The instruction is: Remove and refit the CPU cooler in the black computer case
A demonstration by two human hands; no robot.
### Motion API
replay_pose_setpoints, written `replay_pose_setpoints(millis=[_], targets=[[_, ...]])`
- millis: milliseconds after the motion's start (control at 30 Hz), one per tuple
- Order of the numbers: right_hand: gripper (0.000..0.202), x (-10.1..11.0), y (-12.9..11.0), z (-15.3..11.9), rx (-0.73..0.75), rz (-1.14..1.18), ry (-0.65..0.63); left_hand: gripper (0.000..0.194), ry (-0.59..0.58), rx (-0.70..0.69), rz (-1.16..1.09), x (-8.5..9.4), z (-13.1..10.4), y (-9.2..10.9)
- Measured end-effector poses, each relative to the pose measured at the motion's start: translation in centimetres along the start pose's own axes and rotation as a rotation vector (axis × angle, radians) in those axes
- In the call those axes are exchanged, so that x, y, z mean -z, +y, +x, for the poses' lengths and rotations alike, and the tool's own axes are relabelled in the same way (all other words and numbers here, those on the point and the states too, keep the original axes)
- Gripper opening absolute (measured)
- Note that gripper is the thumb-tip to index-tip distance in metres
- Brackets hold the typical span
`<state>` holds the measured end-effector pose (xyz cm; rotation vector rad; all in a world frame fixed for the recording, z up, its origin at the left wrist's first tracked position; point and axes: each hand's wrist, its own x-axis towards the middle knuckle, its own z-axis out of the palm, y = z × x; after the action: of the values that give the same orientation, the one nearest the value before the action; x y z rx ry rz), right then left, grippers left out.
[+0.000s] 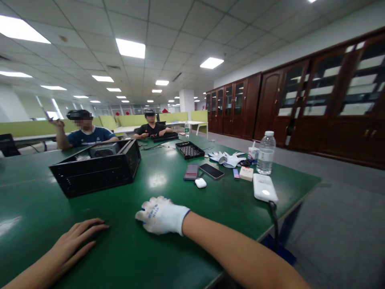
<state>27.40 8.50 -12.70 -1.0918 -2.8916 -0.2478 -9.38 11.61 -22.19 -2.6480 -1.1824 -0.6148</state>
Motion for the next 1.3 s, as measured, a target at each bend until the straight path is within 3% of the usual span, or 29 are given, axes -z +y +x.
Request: replay_pose_setpoints(millis=[133, 367, 600, 667, 767, 900, 967, 1167, 1300], targets=[[0.033, 0.0, -0.1, -0.2, 0.001, -0.014, 0.039, 0.037, 0.001, 0.054, -0.040, 0.4, 0.2, 1.5], [0.038, 0.0, 0.3, -0.2, 0.010, -0.010, 0.036, 0.043, -0.169, 0.146, -0.162, 3.0, 0.6, 3.7], [0.040, 0.1, 0.7, 0.0, 0.019, 0.113, -0.044, 0.040, -0.164, 0.133, -0.192, 4.2, 1.1, 5.2], [0.040, 0.3, 0.5, 0.0, -0.007, 0.138, -0.029, 0.039, -0.159, 0.135, -0.201, 4.4, 1.1, 5.4], [0.045, 0.7, 0.1, 0.1, -0.172, 0.148, -0.036, 0.039, -0.170, 0.152, -0.207, 4.6, 1.1, 5.5], [0.051, 1.4, 0.1, 0.6, -0.336, 0.192, -0.158, 0.037, -0.173, 0.165, -0.212, 4.5, 1.1, 5.7], [0.049, 1.4, 0.2, 0.7, -0.340, 0.226, -0.187, 0.037, -0.169, 0.156, -0.209, 4.5, 1.1, 5.7], [0.035, 0.3, -0.3, 1.1, -0.187, 0.126, -0.092, 0.037, -0.162, 0.154, -0.204, 4.6, 1.1, 5.9], [0.050, -0.3, -0.1, 2.3, -0.212, 0.115, -0.144, 0.040, -0.127, 0.121, -0.203, 4.3, 0.9, 5.5]])
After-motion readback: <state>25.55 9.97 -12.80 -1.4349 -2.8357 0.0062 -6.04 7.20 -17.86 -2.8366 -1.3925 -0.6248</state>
